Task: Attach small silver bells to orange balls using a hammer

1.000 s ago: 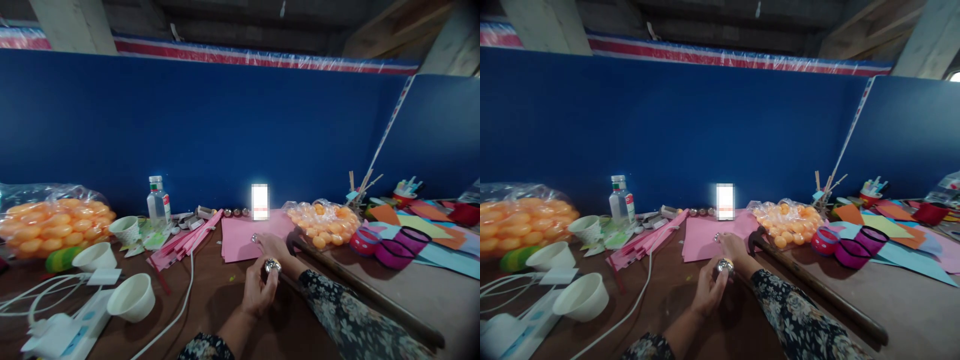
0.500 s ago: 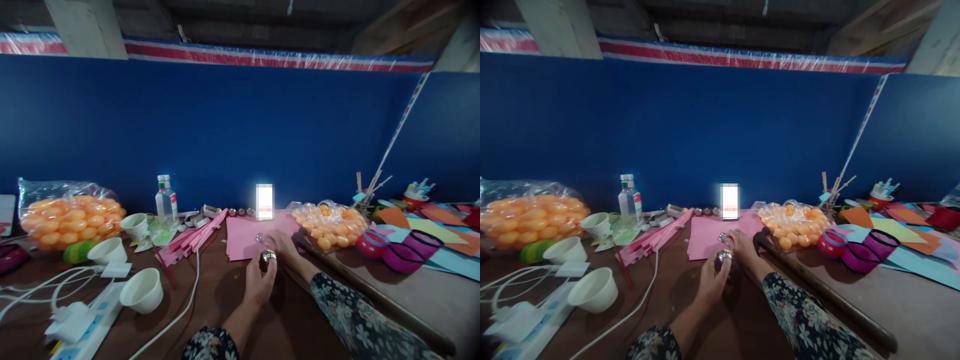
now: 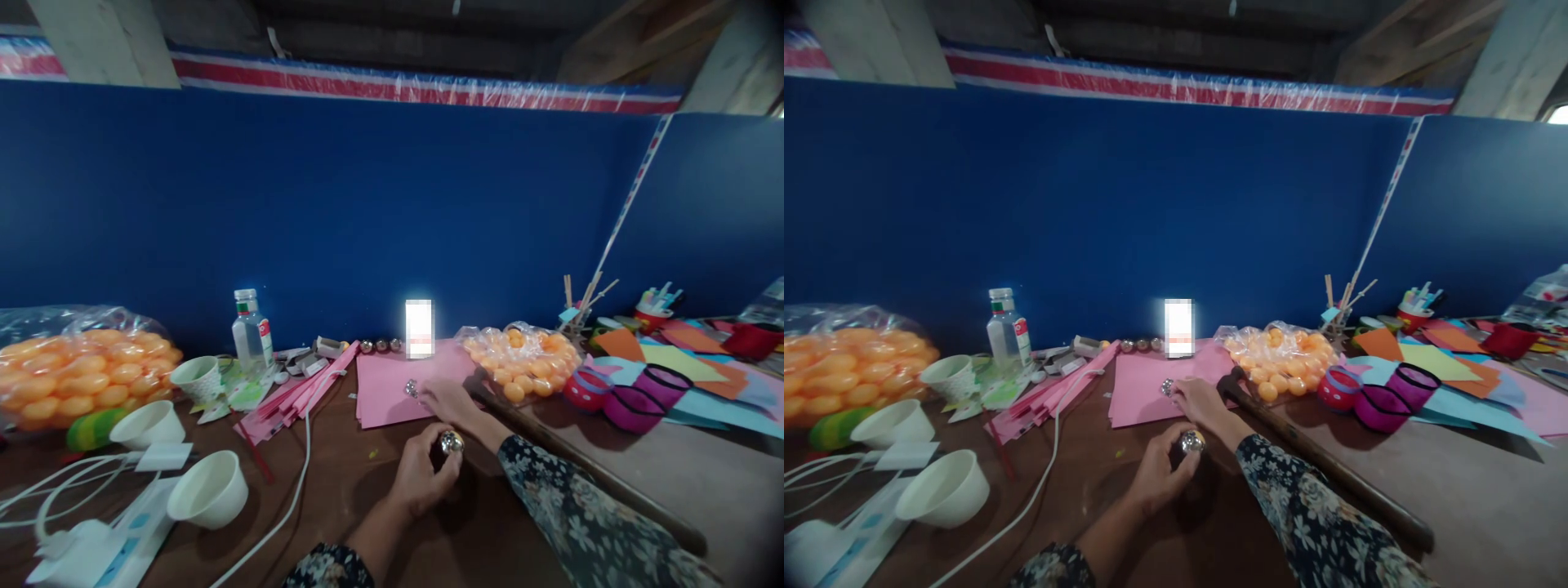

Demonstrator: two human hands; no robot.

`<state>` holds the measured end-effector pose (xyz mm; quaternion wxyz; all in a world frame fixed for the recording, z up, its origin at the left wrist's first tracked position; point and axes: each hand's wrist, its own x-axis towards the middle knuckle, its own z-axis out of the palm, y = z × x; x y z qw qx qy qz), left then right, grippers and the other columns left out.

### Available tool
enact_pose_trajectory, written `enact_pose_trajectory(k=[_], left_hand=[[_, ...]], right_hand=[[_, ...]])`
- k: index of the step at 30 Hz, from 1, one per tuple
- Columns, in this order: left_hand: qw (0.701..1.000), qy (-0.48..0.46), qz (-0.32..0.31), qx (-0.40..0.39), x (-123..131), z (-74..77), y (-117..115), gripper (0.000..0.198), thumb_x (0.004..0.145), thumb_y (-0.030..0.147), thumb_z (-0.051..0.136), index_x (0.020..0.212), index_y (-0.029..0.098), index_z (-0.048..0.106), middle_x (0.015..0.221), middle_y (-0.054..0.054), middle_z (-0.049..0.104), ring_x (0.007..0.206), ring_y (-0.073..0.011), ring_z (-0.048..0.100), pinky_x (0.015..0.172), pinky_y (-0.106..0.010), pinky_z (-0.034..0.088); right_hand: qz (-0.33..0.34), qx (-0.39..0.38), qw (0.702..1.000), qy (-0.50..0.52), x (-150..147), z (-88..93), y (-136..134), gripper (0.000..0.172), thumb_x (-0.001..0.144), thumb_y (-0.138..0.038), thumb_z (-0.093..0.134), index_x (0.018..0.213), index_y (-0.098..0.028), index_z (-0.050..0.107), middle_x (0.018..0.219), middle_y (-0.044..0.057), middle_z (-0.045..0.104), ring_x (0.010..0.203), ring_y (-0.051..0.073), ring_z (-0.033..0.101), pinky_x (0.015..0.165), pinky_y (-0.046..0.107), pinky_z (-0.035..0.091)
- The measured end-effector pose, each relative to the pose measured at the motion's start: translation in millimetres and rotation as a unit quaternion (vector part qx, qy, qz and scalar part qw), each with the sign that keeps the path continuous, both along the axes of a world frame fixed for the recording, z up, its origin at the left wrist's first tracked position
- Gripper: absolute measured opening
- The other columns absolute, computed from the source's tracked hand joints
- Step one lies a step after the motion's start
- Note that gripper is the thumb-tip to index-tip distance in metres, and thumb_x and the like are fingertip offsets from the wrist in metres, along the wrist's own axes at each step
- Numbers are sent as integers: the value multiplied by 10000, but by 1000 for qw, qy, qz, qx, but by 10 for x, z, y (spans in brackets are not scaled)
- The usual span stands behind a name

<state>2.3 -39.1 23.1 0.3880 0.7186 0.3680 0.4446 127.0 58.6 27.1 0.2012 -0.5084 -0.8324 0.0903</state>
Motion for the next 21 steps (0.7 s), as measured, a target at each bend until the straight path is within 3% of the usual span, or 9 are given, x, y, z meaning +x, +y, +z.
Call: enact_pose_trajectory(k=[7,12,15,17,21], left_hand=[[999,-29,28,-9,5,30,23,218,751,240,487,920,147,587,806,-43,615,730,-155,538,684,-243,424],[993,-75,71,-51,-8,-8,61,253,771,307,484,944,155,586,826,-36,627,764,-162,550,718,-259,434],[982,-121,117,-89,-18,-58,112,284,776,343,493,977,164,582,871,-34,633,790,-159,558,738,-265,439],[971,-148,152,-109,-24,-99,155,309,764,366,516,990,164,581,875,-35,634,800,-159,565,743,-270,447],[947,-205,170,-179,-40,-168,227,429,714,404,583,1066,161,554,907,-50,637,802,-171,589,701,-283,486]], right_hand=[[0,-18,1000,3,-80,-45,19,132,743,-162,510,800,-179,627,811,29,634,741,146,567,665,222,378],[-26,-2,998,53,23,40,-224,152,805,-190,428,815,-161,578,768,29,625,705,141,561,638,219,405],[-25,6,983,180,109,-3,-461,147,829,-223,413,842,-167,548,741,25,613,669,143,561,618,226,434],[-30,35,963,264,147,-71,-579,146,837,-224,417,896,-173,542,814,43,618,738,154,572,685,247,446],[-25,39,943,329,144,-193,-655,108,828,-243,464,825,-185,555,789,44,611,741,163,573,699,257,450]])
